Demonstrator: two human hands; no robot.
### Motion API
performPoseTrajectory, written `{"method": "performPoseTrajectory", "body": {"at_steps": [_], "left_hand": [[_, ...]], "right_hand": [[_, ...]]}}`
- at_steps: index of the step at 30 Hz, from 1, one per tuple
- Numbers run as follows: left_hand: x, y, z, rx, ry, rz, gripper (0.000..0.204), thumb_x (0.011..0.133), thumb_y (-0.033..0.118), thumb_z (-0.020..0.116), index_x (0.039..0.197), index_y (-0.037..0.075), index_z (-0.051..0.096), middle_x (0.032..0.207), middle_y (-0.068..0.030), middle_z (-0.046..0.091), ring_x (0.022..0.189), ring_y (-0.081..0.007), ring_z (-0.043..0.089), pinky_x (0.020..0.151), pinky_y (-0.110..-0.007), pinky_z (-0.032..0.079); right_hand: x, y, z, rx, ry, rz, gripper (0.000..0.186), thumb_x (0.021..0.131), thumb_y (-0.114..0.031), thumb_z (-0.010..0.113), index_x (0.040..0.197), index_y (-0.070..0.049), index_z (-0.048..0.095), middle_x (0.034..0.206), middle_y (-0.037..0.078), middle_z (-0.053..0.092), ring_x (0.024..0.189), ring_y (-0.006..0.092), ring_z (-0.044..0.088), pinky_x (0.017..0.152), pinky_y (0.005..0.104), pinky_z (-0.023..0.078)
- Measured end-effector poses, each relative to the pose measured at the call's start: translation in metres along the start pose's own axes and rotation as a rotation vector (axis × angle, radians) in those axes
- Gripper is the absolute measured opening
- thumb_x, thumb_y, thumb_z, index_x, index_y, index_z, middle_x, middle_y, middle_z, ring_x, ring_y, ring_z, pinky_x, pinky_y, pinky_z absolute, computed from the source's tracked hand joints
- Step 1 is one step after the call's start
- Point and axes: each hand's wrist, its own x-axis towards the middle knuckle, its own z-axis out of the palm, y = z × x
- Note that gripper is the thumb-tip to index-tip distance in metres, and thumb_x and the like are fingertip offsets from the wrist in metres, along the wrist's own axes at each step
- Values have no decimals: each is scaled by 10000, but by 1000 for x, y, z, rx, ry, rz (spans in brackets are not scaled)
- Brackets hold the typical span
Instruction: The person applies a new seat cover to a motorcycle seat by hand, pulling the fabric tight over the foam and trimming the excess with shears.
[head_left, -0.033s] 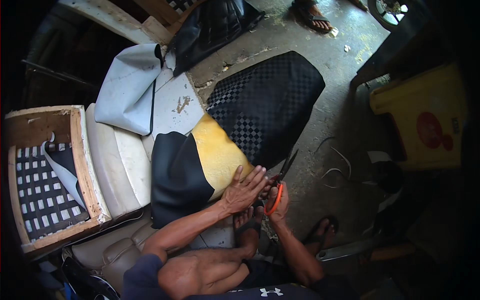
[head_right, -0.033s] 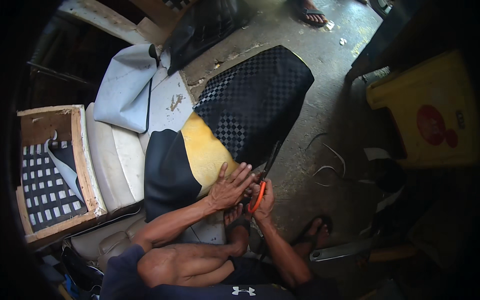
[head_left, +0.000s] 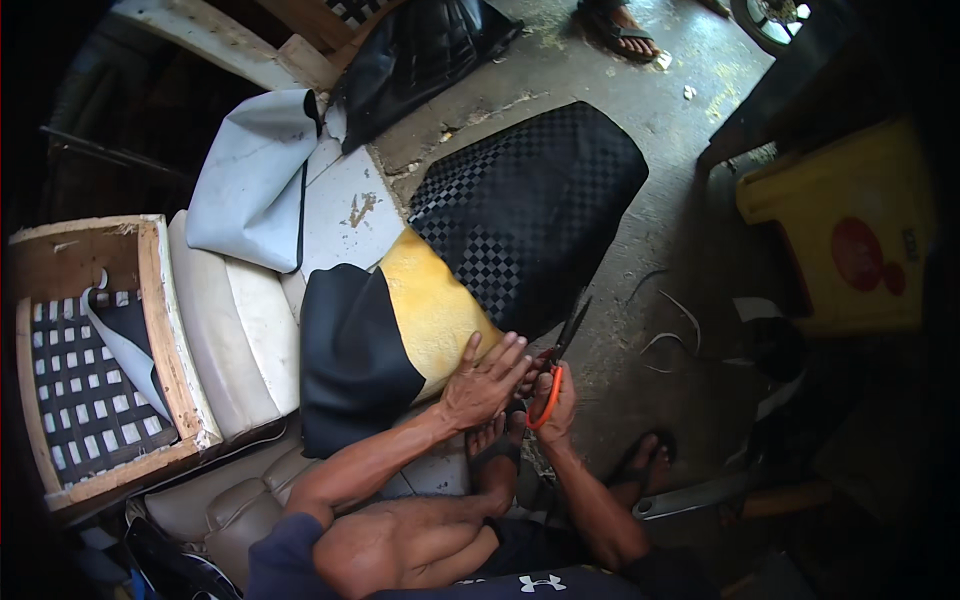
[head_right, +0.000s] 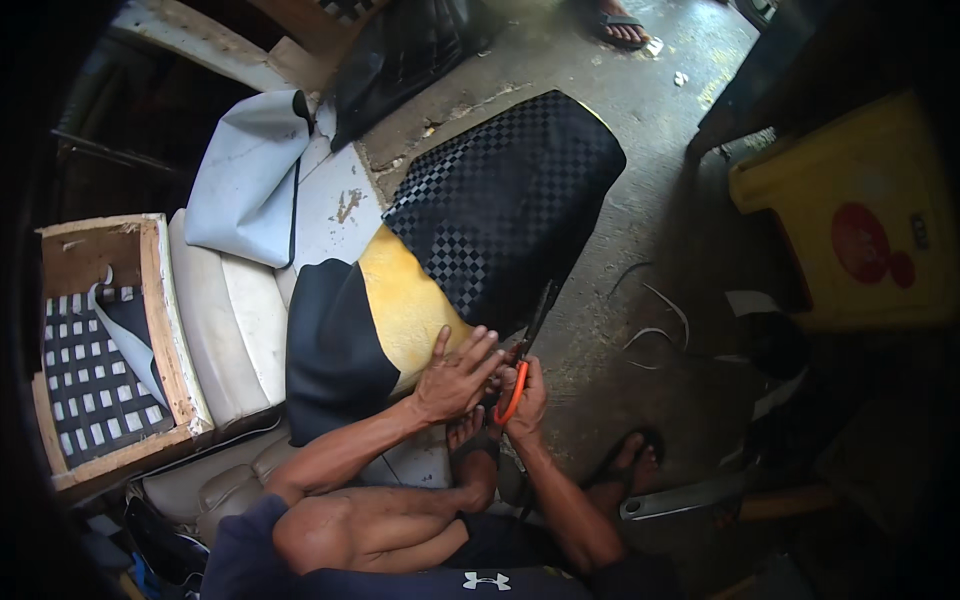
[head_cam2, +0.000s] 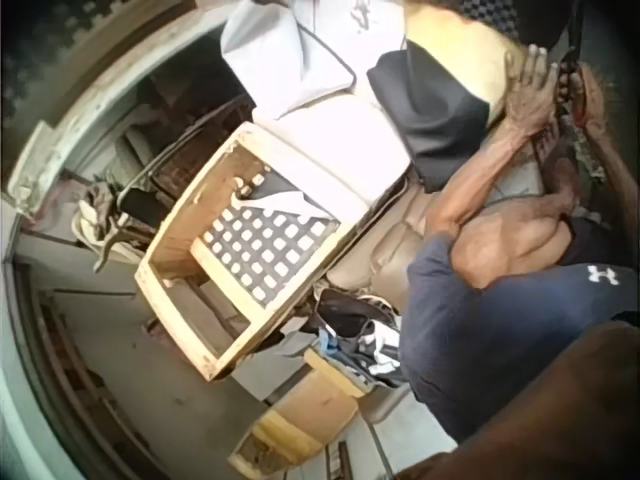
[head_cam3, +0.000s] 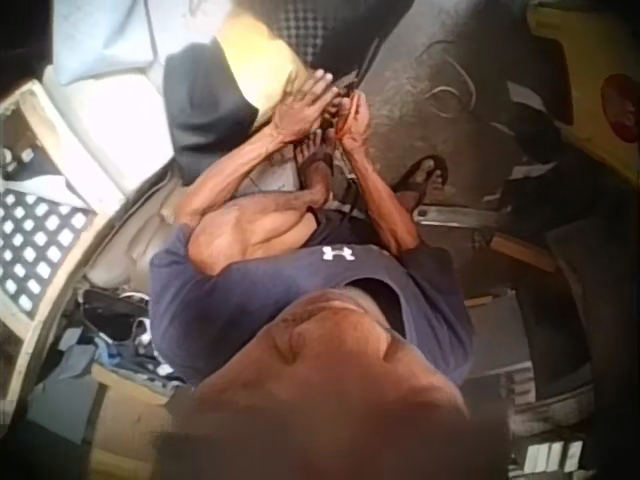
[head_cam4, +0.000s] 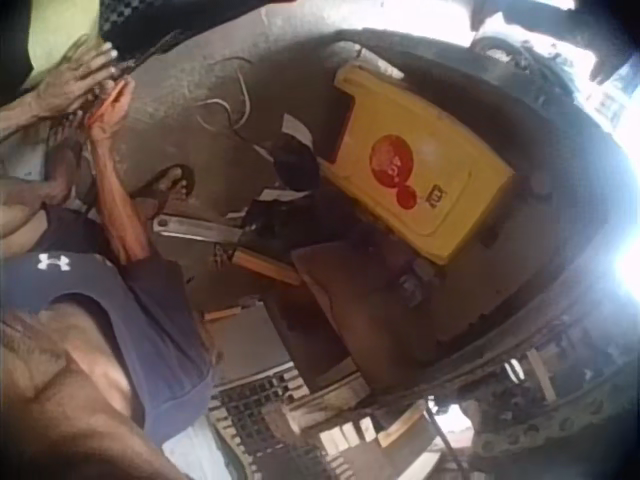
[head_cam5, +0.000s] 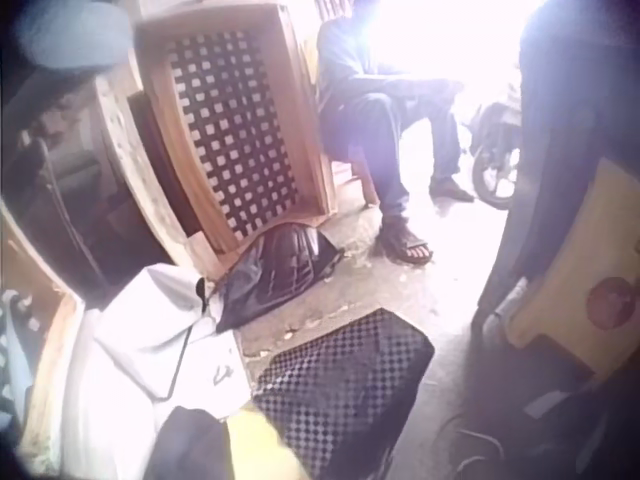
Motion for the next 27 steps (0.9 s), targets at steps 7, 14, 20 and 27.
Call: {"method": "performPoseTrajectory", "body": {"at_steps": [7,14,20,27], "left_hand": [[17,12,-33,-1115,162,-1006,347,1006,202,654,1266,-20,596,883,-73,668,641,-96,624,565,-231,505],[54,-5,-36,-1514,195,-1208,273,970,249,735,1034,8,623,725,-31,652,516,-71,577,492,-198,469],[57,-3,-28,-1426,277,-1245,223,934,191,776,959,17,639,692,-27,640,500,-72,576,473,-192,464],[57,-3,-26,-1403,261,-1240,231,939,210,769,940,36,617,689,-21,638,489,-76,580,472,-202,483]], "right_hand": [[-21,13,-2,-24,24,188,283,1012,-307,675,1086,-45,597,815,4,622,684,78,618,634,255,556],[-33,7,4,-104,-24,244,314,958,-293,750,1049,-25,615,749,-4,636,636,64,619,572,241,520],[-6,-15,-1,-240,3,213,312,925,-285,782,1015,-19,646,739,0,629,648,59,573,585,255,492],[-30,2,-14,-354,-47,225,306,892,-274,815,920,-22,646,728,13,632,671,66,550,595,267,474]]}}
